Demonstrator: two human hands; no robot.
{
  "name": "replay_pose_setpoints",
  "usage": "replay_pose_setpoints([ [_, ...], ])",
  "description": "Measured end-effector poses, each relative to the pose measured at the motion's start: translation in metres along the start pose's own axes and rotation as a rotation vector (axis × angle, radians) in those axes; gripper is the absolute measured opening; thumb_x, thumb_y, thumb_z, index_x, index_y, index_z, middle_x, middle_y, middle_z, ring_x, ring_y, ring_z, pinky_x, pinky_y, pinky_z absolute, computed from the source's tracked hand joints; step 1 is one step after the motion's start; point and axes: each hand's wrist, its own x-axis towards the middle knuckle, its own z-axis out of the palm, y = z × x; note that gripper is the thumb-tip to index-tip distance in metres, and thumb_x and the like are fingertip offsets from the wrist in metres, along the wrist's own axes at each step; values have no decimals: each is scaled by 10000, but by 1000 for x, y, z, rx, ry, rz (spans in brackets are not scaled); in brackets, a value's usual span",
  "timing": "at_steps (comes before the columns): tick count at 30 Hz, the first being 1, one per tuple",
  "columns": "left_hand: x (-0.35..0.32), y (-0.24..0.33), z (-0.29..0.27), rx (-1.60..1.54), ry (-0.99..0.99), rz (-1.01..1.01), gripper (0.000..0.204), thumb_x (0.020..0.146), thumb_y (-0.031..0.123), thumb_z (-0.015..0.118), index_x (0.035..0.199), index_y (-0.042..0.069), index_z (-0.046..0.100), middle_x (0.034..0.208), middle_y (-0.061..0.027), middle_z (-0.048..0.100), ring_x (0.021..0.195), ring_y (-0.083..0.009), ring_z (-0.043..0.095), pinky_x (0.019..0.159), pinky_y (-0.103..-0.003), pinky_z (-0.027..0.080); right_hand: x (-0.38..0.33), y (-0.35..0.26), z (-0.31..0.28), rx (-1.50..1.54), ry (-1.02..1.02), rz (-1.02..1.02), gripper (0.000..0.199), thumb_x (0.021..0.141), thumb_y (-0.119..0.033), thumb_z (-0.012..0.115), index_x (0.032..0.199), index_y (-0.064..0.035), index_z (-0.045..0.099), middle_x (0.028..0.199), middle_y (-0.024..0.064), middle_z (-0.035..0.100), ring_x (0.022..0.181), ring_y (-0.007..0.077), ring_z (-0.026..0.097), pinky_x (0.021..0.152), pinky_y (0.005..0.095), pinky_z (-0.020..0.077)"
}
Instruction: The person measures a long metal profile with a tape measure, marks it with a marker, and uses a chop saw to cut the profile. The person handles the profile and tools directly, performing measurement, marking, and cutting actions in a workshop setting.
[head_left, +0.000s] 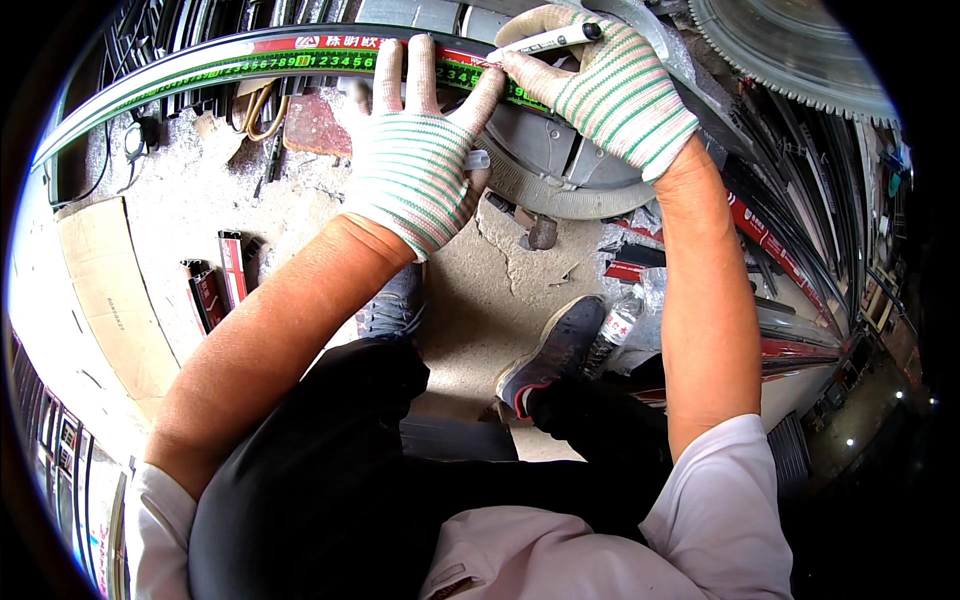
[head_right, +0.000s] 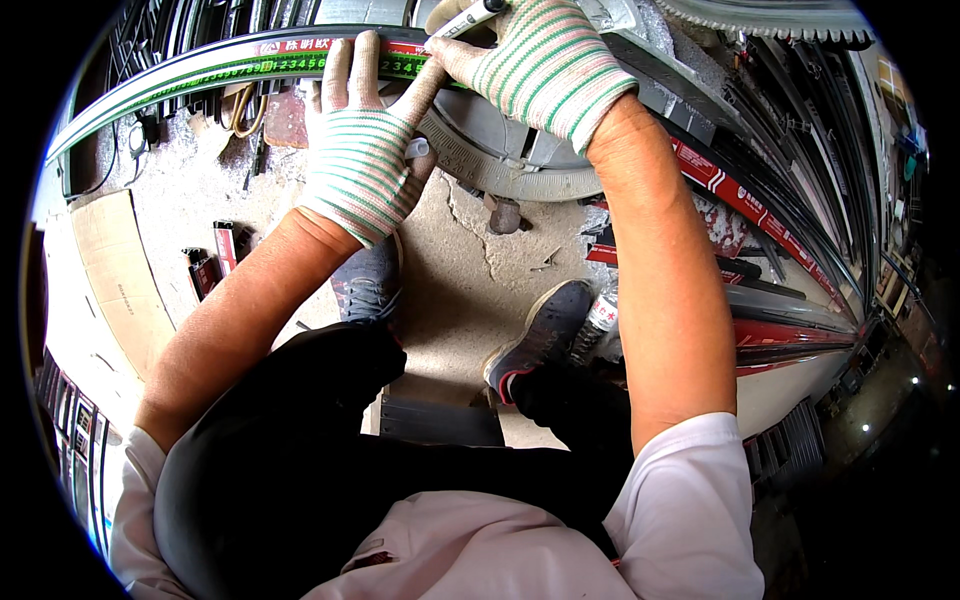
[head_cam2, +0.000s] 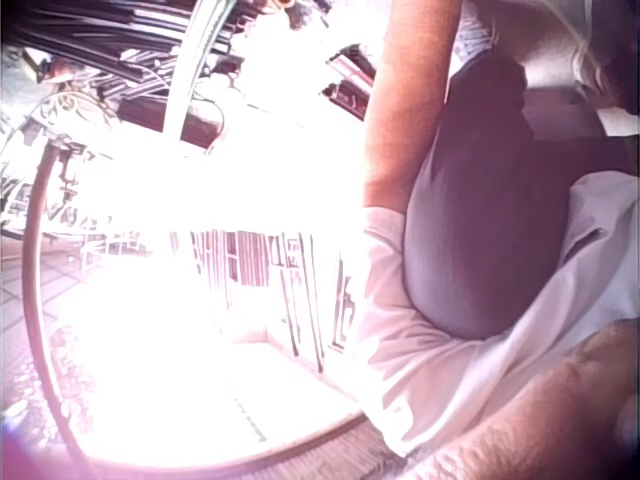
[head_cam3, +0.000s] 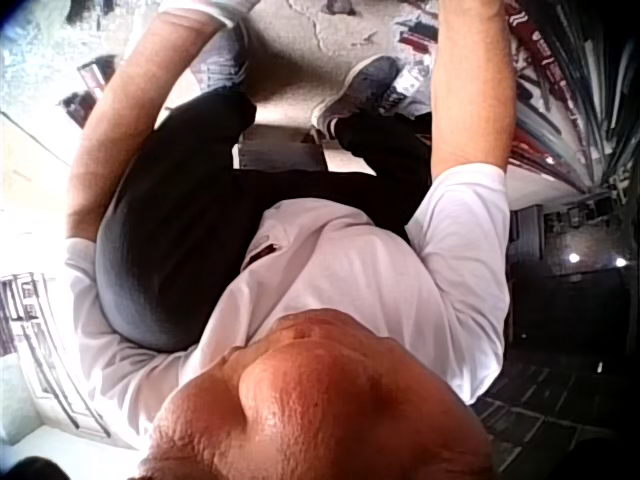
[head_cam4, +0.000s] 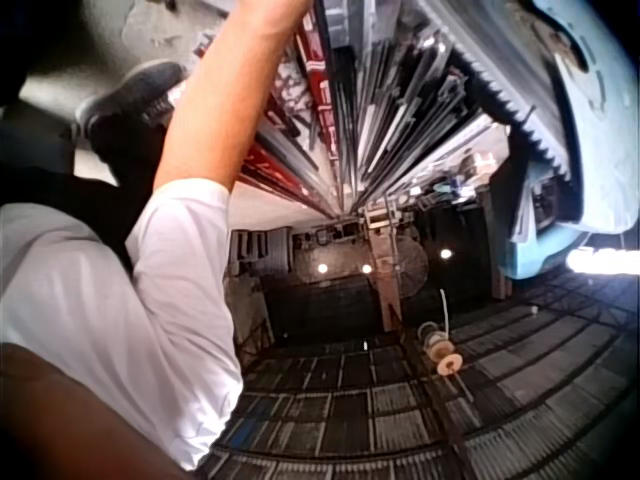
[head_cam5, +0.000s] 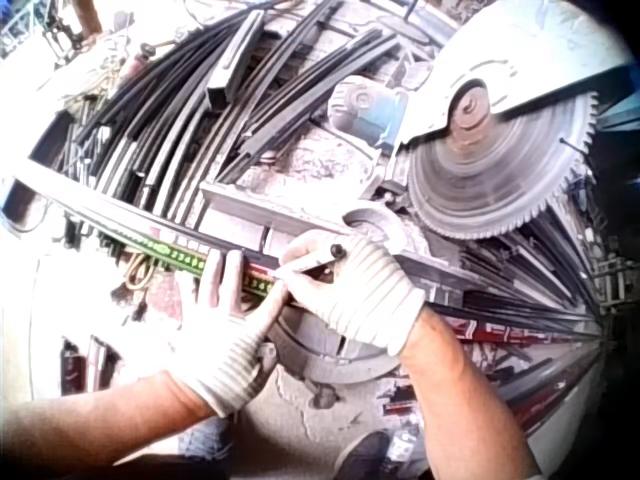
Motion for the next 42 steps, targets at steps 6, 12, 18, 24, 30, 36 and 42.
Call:
replay_pose_setpoints([
  [6, 1, 3, -4, 26, -41, -20, 945, 752, 285, 776, 1597, 375, 362, 1605, -312, 252, 1450, -535, 275, 1112, -678, 310, 0, 0, 0, -11, 4, 5, 212, 908, -186, 754, 1037, -19, 742, 921, 110, 767, 829, 171, 719, 768, 303, 569],
  [12, 1, 1, -2, 5, -20, -13, 903, 756, 333, 770, 1577, 347, 392, 1608, -320, 263, 1465, -533, 270, 1104, -720, 299, 1, 0, 1, -17, 13, -33, 218, 905, -188, 757, 1038, -17, 742, 923, 113, 767, 834, 176, 722, 776, 306, 571],
  [18, 0, 1, 1, 0, -2, -7, 886, 761, 348, 768, 1568, 335, 404, 1612, -328, 261, 1477, -537, 259, 1093, -743, 297, 0, 0, 1, -22, 15, -16, 226, 903, -192, 759, 1043, -16, 740, 924, 119, 768, 829, 180, 724, 772, 310, 573],
  [24, 0, 2, -3, 8, -51, -20, 963, 766, 317, 800, 1609, 368, 339, 1621, -338, 222, 1467, -543, 249, 1125, -687, 278, 0, -2, 0, -14, 2, 9, 227, 906, -193, 757, 1050, -18, 741, 917, 119, 768, 825, 176, 724, 761, 305, 574],
  [30, 1, 3, -4, 16, -58, -17, 956, 760, 297, 776, 1609, 363, 343, 1616, -346, 227, 1463, -545, 252, 1121, -692, 277, -1, 0, 0, -3, -3, 6, 223, 911, -188, 750, 1055, -17, 742, 917, 116, 769, 825, 174, 723, 759, 306, 574],
  [36, 0, 2, -2, 15, -52, -17, 951, 759, 300, 764, 1609, 370, 342, 1623, -340, 214, 1462, -546, 248, 1103, -703, 285, 0, -1, 0, -4, -1, 3, 220, 914, -185, 744, 1055, -17, 740, 915, 117, 768, 828, 172, 722, 760, 307, 574],
  [42, 0, 2, -3, 22, -62, -22, 951, 761, 312, 767, 1609, 378, 339, 1629, -334, 204, 1464, -551, 235, 1103, -701, 284, 0, 0, 1, 3, 7, 5, 225, 912, -189, 746, 1057, -18, 737, 916, 116, 768, 830, 171, 722, 762, 309, 574],
])
